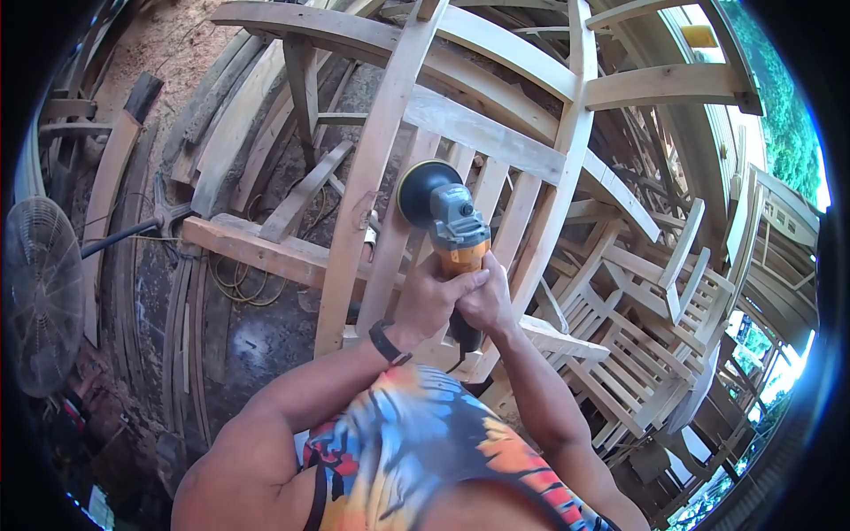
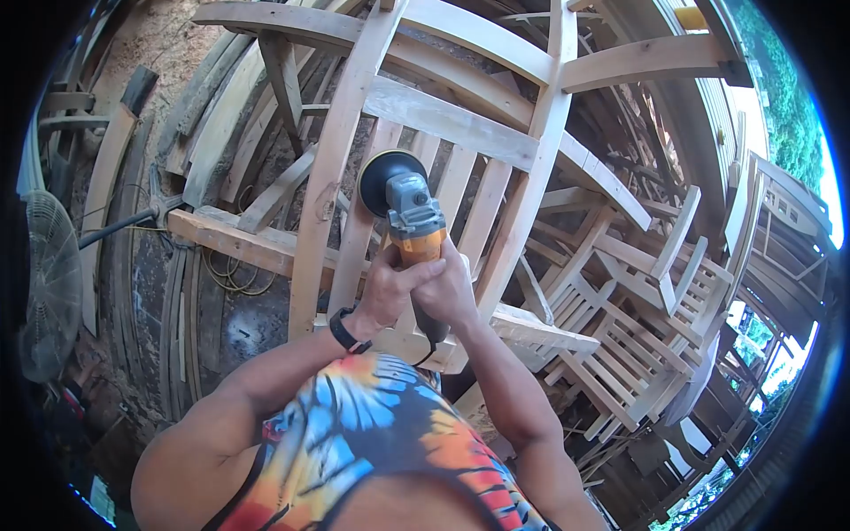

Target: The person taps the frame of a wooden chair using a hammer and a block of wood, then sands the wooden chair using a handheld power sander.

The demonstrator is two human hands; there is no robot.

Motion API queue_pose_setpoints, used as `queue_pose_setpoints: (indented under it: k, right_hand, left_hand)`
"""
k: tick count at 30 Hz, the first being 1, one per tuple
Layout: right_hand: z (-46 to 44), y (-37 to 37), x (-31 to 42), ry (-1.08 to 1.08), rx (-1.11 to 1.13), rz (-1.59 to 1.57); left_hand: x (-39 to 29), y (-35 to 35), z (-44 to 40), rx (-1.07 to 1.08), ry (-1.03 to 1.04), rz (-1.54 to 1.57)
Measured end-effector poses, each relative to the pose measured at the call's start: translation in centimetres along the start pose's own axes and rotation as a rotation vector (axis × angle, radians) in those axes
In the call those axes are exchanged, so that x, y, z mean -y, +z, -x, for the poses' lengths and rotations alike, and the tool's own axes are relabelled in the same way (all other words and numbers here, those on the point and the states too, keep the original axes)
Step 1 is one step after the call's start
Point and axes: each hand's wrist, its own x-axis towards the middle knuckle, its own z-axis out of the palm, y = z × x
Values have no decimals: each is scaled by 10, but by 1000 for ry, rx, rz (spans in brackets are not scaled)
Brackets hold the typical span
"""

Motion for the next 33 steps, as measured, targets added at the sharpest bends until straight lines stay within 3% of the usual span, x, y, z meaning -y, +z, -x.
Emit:
queue_pose_setpoints:
  k: [2,6,19,24,33]
  right_hand:
    - [-8,-4,3,-16,10,7]
    - [-26,-14,1,-54,30,30]
    - [-99,-57,3,-192,-38,158]
    - [-115,-66,1,-224,-9,128]
    - [-105,-69,-3,-244,69,175]
  left_hand:
    - [-6,5,-7,-51,94,23]
    - [-14,7,-22,-26,28,21]
    - [-25,35,-100,-72,157,145]
    - [-29,45,-112,-120,178,275]
    - [-16,49,-99,-143,260,214]
